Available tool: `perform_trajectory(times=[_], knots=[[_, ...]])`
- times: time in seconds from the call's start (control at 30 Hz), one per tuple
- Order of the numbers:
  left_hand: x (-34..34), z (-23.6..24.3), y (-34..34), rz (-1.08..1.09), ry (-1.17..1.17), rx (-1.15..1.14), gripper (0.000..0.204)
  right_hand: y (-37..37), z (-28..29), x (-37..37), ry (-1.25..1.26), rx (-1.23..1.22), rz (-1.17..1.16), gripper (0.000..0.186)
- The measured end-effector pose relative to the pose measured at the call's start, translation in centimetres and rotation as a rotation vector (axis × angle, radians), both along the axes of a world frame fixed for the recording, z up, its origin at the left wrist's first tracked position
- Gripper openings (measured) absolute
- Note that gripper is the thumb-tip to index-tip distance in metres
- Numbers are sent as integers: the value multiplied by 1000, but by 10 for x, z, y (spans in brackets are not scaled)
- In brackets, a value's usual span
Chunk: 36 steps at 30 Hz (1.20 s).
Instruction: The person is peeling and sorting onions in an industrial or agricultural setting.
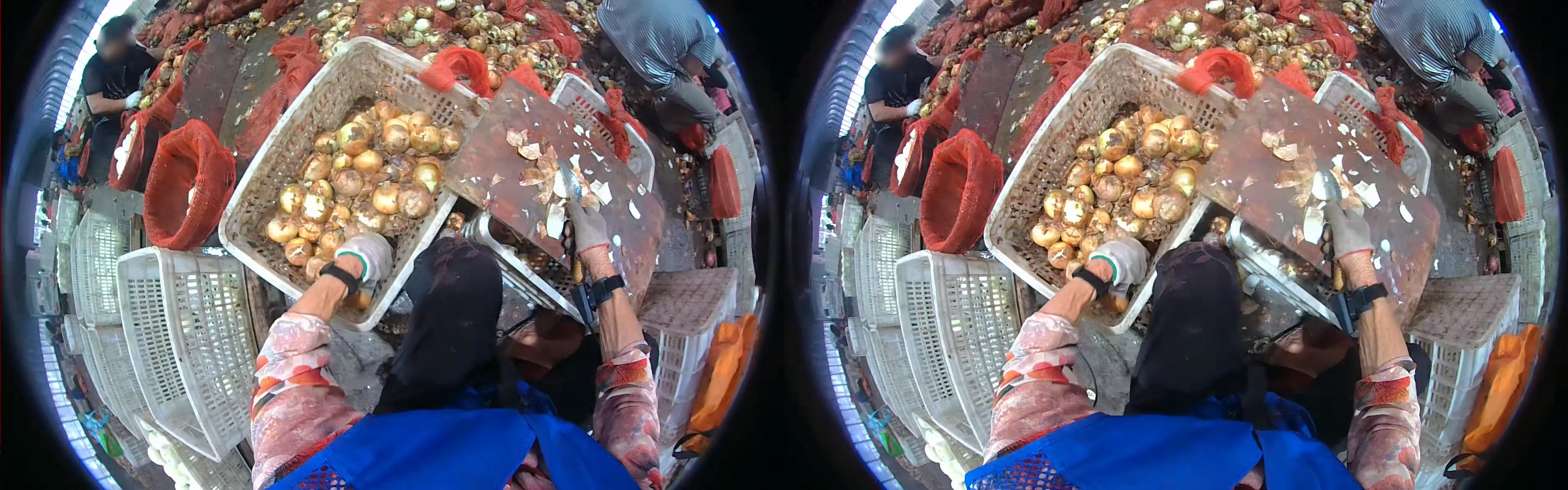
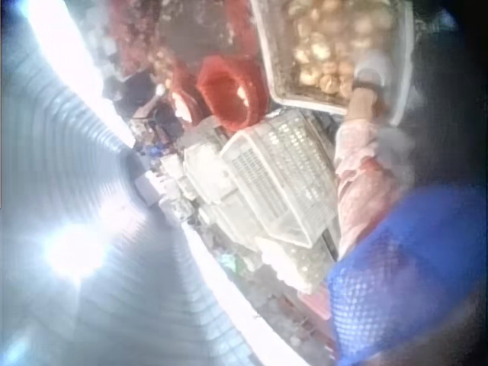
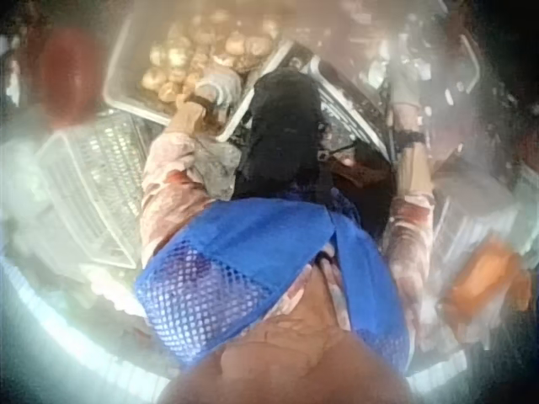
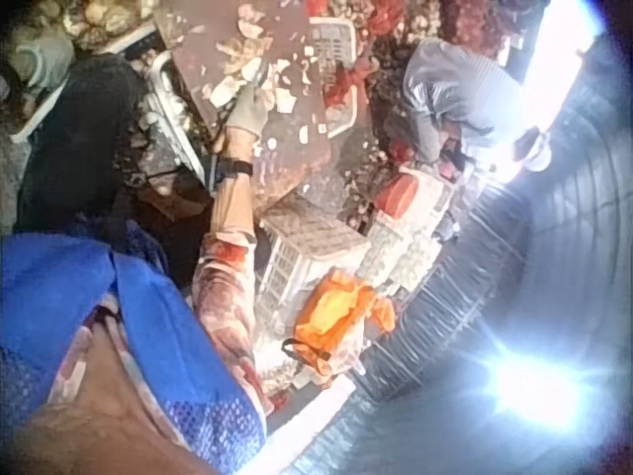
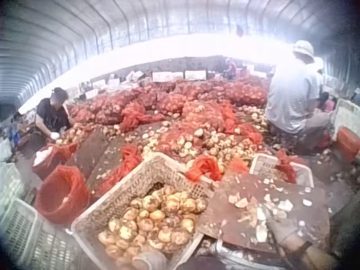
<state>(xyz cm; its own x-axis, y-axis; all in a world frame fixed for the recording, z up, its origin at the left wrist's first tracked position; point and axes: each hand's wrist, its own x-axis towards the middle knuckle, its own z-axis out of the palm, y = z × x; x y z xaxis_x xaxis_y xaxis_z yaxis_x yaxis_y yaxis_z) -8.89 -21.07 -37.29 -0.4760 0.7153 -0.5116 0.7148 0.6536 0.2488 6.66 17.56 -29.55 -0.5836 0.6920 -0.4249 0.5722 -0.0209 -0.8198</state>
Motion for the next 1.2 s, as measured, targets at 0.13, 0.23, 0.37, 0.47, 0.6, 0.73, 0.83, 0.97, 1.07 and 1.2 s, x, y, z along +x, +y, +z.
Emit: perform_trajectory(times=[0.13, 0.23, 0.37, 0.47, 0.6, 0.73, 0.83, 0.97, 1.07, 1.2], knots=[[8, 10, -11, 4, -19, -95, 24, -3, 8, -2, -36, 0, 15, 27], [12, 10, -13, 64, -16, -84, 24, -2, 8, -1, -10, -15, 12, 28], [8, 10, -2, 122, -99, -248, 30, 1, -7, 2, 8, 7, 29, 33], [-9, 70, -8, 192, 57, -208, 35, 18, -21, 5, 30, 50, 45, 33], [-77, 46, -74, 546, 234, 345, 33, 6, -6, 0, -9, 22, 47, 35], [-90, 77, -85, 698, 170, 485, 32, 5, -6, 0, -3, 20, 27, 35], [-65, 90, -74, 688, 60, 220, 33, 3, -5, -1, -16, 14, 32, 35], [-42, 67, -77, 639, 95, 266, 33, 0, 0, -2, -21, 31, 31, 33], [-34, 73, -64, 456, 63, 143, 35, 4, -5, -3, -15, 14, 9, 32], [3, 62, -37, 119, -93, 23, 32, 2, 0, -1, 1, 11, 5, 33]])
